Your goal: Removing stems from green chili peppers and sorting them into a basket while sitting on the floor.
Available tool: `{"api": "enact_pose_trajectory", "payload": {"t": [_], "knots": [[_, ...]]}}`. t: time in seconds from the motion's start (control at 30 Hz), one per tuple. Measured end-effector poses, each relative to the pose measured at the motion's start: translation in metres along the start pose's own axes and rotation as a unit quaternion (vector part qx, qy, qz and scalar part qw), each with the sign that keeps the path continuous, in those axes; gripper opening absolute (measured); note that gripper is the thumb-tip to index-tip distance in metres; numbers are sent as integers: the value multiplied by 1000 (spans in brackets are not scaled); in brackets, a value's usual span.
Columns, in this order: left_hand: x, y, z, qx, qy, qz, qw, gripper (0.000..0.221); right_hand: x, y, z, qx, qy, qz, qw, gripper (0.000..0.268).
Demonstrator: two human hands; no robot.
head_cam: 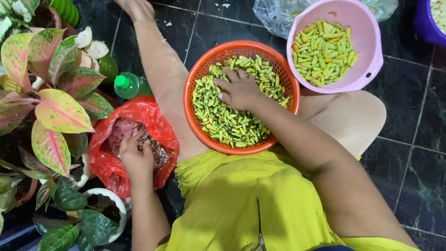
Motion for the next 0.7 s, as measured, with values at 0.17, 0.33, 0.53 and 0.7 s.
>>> {"api": "enact_pose_trajectory", "payload": {"t": [0.17, 0.33, 0.53, 0.7], "knots": [[5, 14, -1, 30, 26, 15, 999, 23, -29, 9, 65, -43, 65, 29, 997, 50], [-25, -2, 0, 6, -4, -17, 1000, 13, -1, -4, 102, -59, 64, 20, 996, 44], [3, 27, -12, 101, -42, 40, 993, 12, 17, 46, 123, 6, 38, 16, 999, 32], [-38, 18, -8, 90, -25, 40, 995, 46, 60, 49, 76, 114, 20, -167, 979, 26]]}}
Point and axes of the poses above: each hand's wrist, its own z-axis away from the middle knuckle, its own y-axis out of the back of the hand, x = y × z, the point moved 6 cm from there along -z, towards the middle knuckle
